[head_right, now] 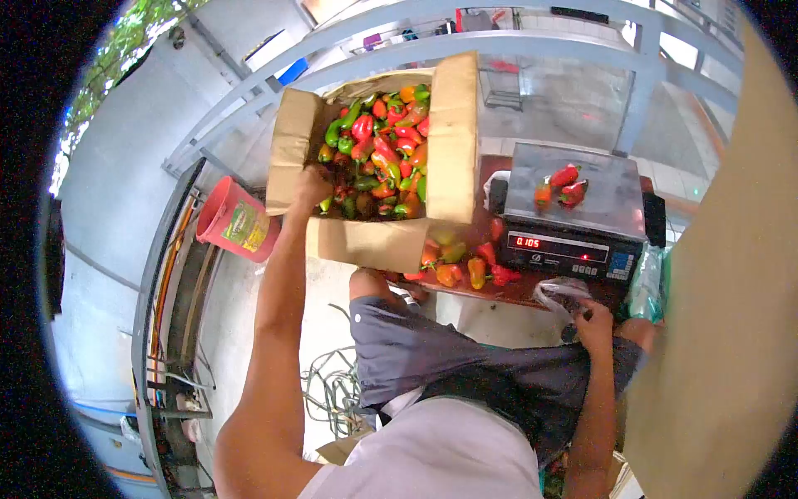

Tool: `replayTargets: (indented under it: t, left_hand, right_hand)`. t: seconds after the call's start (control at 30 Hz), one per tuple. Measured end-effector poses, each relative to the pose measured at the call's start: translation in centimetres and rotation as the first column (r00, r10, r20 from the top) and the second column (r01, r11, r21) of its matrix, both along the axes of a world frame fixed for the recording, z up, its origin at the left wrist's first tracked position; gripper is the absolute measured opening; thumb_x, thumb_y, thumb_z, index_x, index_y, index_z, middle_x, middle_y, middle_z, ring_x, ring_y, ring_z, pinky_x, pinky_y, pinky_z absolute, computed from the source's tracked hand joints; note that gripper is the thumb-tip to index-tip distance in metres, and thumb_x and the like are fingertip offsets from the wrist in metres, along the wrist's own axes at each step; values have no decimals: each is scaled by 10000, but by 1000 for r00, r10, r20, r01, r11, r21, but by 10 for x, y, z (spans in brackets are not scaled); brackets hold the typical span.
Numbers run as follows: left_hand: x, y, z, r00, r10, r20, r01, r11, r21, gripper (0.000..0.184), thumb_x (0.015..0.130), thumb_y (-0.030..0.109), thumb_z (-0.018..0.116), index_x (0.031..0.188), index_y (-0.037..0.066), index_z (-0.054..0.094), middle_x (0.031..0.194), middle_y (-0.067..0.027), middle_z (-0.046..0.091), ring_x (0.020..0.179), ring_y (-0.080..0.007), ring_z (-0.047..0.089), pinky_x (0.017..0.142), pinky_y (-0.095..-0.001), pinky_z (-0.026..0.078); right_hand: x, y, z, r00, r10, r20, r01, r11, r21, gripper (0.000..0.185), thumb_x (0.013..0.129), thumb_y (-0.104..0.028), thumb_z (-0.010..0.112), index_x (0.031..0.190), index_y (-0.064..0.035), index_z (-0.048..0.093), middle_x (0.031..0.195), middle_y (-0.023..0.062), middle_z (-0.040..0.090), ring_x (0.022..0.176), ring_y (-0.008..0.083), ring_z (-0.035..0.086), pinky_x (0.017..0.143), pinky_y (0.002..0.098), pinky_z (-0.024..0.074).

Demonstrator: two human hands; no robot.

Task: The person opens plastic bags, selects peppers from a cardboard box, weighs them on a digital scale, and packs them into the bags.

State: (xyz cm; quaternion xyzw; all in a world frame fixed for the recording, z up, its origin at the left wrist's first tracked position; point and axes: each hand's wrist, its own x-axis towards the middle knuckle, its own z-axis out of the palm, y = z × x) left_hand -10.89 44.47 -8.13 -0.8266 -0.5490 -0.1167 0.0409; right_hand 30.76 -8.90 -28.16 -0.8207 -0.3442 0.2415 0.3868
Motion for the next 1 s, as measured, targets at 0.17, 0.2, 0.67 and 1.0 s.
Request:
replayTargets:
  t: [0.17,0.2,0.67,1.0]
  left_hand:
    - [118,-173,127,770,-364,524,388,919,69,302,792,180,766,1058,49,714,1038,-201,715,932,-347,698,814,-399,554]
    - [145,-201,129,622,-518,586,571,813,113,281,812,143,769,1069,51,704,1004,-138,713,929,-262,678,805,-363,541]
    - [458,-296,-61,498,-867,-29,855,497,-152,265,846,187,647,1102,159,708,1049,-165,705,1016,-339,695,831,-472,565]
    - [287,-252,71,451,-792,411,814,554,175,305,846,143,739,1136,53,708,1068,-116,731,921,-209,711,777,-323,566]
  right_hand:
    - [3,-4,-31,981,-8,196,-12,995,102,319,820,-68,704,1130,4,726,876,145,723,629,176,691,618,324,551]
    - [-1,1,-19,987,7,159,-29,991,131,328,815,-69,707,1133,6,724,884,143,724,628,173,691,617,322,552]
    - [-3,-3,0,998,-48,-40,55,979,195,389,750,-159,765,1135,-108,749,1075,202,716,938,338,689,862,402,533]
    - [-11,1,26,979,-184,85,168,973,160,329,749,-175,803,1050,-50,761,984,168,726,890,282,696,816,371,536]
